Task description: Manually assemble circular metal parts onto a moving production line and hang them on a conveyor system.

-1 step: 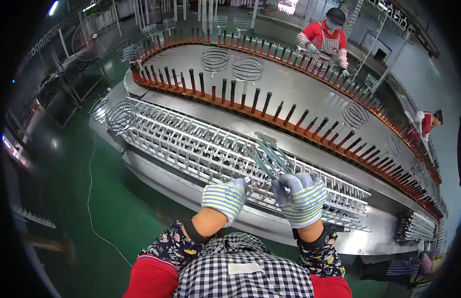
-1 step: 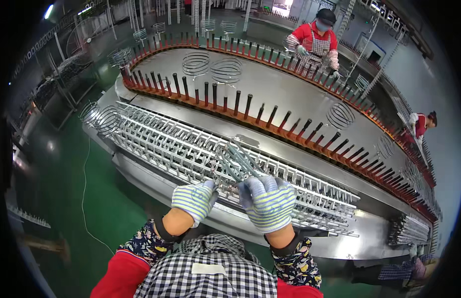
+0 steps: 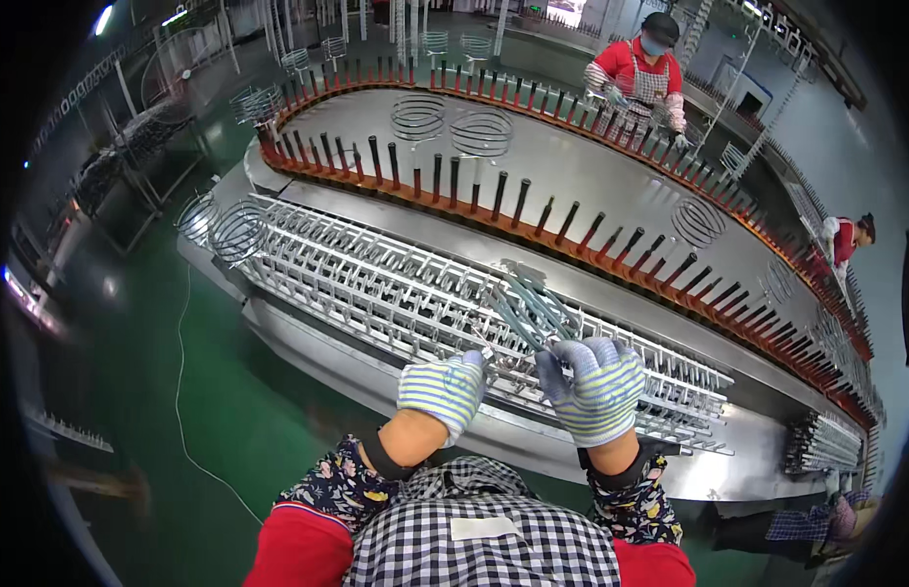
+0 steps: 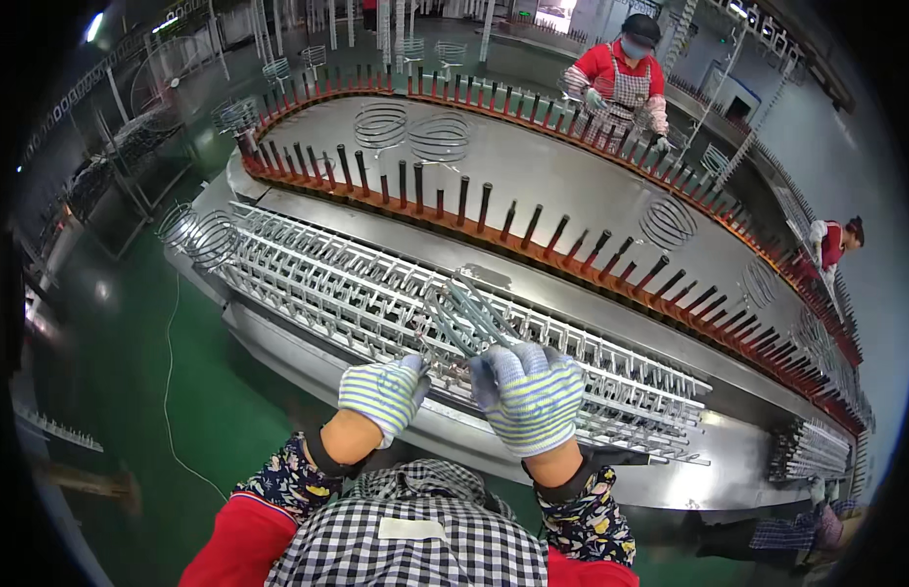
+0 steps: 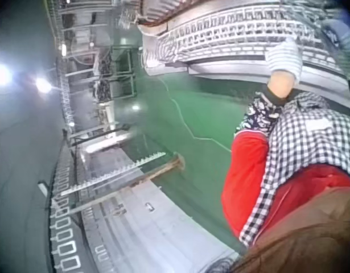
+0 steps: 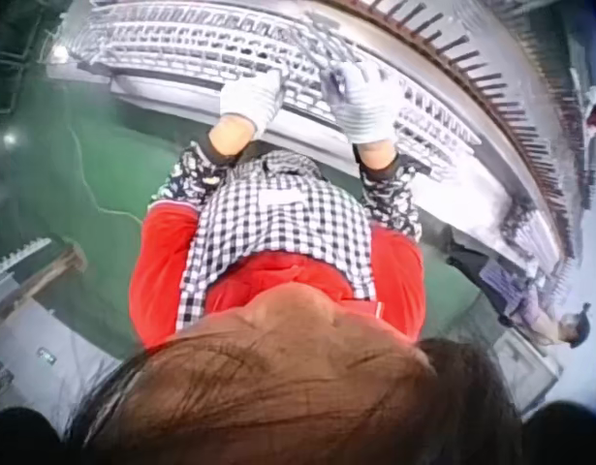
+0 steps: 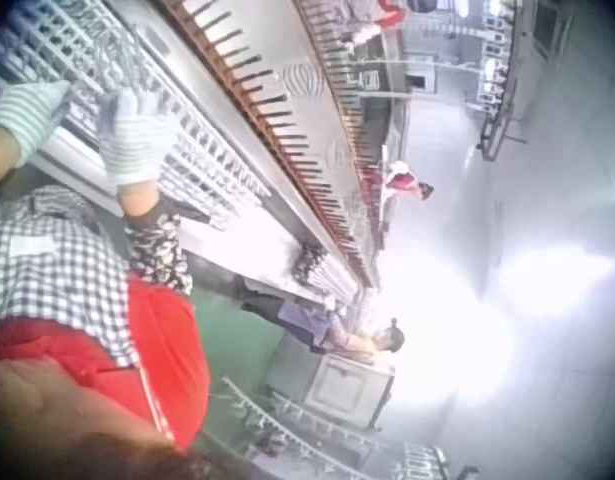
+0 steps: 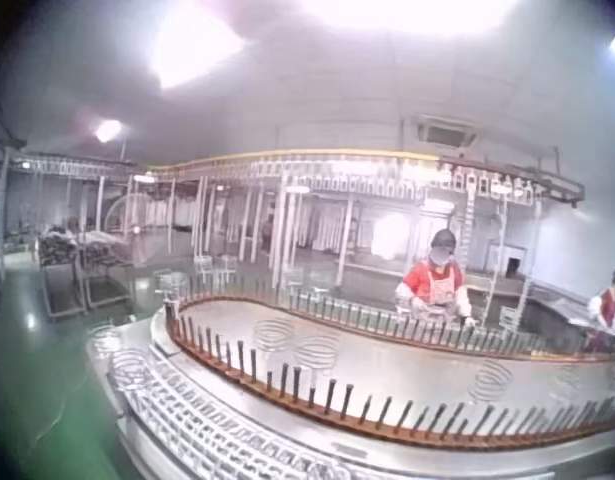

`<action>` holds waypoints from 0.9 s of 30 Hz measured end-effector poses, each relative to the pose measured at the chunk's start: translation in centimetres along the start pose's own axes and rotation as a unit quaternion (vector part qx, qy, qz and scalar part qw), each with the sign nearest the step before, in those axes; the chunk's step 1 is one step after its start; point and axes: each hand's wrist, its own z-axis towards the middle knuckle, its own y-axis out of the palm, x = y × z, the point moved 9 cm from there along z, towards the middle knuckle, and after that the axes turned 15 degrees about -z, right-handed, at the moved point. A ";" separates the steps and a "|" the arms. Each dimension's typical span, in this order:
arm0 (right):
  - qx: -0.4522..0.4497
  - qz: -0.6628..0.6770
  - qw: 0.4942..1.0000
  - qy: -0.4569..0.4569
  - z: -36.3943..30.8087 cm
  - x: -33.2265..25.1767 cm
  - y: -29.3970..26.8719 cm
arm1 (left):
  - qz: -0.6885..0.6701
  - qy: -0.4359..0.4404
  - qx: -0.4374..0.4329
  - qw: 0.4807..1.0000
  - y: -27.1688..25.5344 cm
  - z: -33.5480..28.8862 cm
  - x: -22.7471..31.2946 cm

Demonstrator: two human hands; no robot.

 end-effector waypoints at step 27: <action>-0.038 0.098 0.994 0.008 -8.1 13.3 -3.2 | 0.080 -0.033 0.053 0.995 7.6 -1.0 12.1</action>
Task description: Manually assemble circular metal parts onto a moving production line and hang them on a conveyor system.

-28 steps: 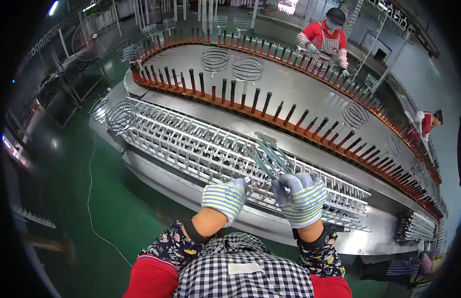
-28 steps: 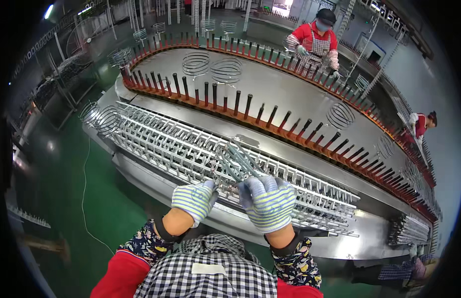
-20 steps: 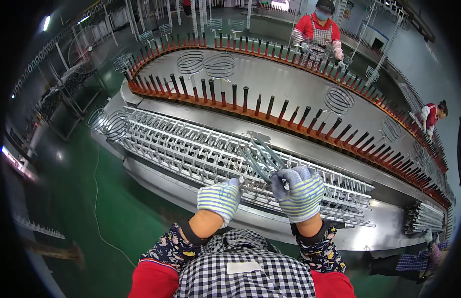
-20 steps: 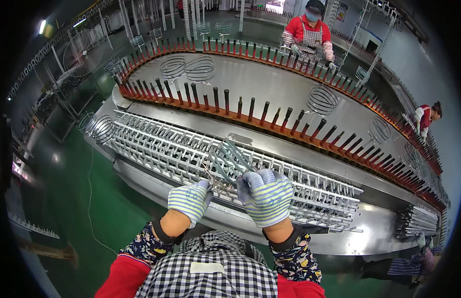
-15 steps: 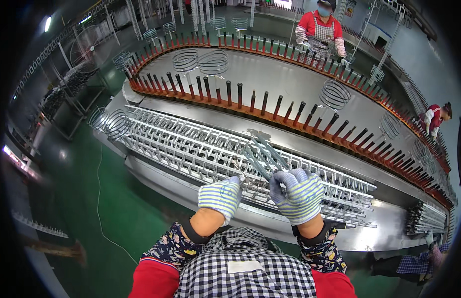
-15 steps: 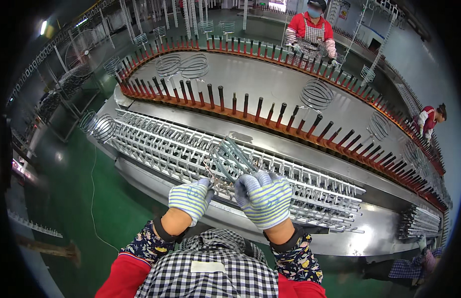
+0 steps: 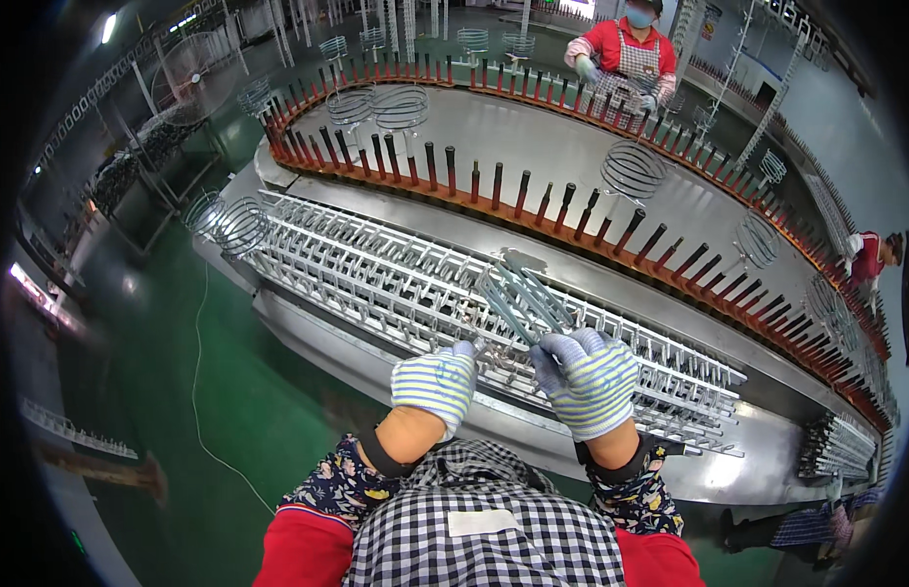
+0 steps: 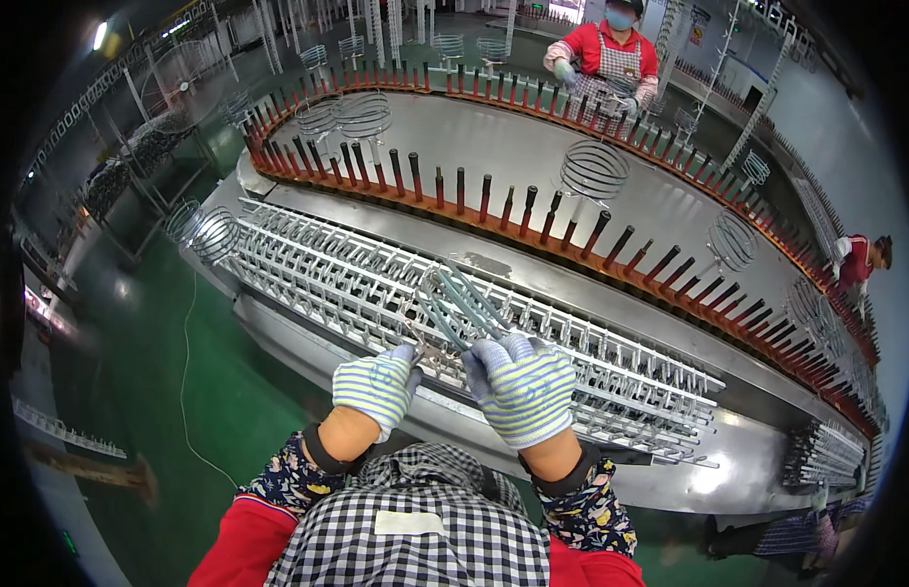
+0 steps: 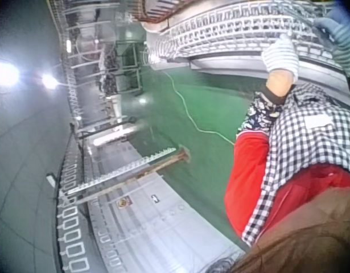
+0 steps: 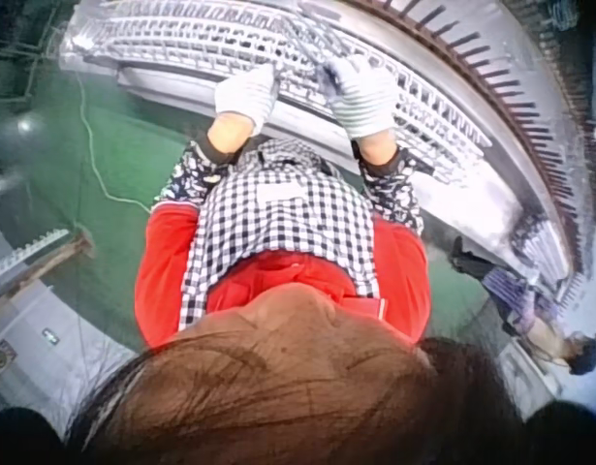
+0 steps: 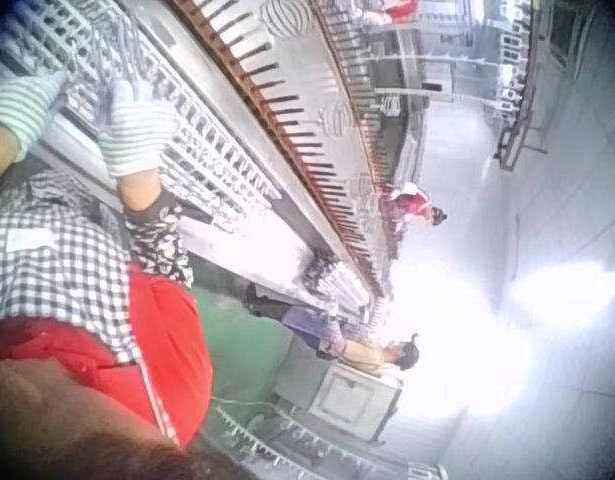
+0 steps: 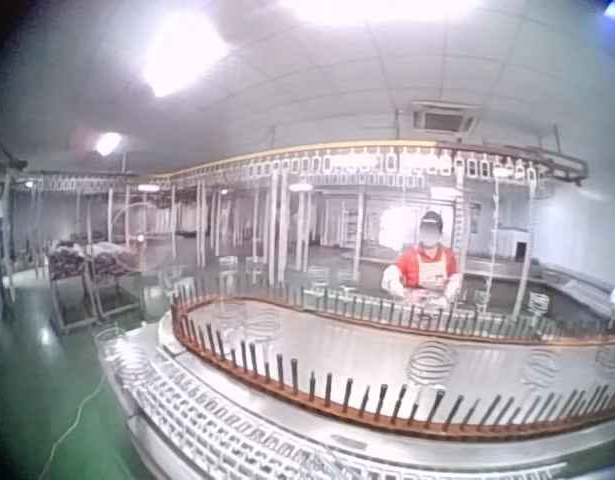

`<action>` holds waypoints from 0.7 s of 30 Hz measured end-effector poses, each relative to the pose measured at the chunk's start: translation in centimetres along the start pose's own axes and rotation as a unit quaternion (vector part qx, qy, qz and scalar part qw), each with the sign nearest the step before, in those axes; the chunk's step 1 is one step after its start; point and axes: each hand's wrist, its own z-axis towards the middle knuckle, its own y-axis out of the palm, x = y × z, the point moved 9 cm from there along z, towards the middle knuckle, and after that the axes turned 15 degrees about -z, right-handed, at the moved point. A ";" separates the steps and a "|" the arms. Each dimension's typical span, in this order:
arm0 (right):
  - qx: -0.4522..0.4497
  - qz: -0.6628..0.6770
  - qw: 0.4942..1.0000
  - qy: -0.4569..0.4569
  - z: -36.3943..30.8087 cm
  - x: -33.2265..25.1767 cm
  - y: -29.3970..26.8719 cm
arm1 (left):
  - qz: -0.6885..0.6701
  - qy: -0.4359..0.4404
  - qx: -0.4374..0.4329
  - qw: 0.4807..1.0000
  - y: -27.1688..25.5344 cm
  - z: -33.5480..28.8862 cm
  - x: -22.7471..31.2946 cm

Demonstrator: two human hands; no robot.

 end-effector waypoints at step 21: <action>0.057 0.072 0.994 0.051 -9.1 10.5 -7.0 | -0.068 -0.115 -0.009 0.991 4.3 -3.9 7.3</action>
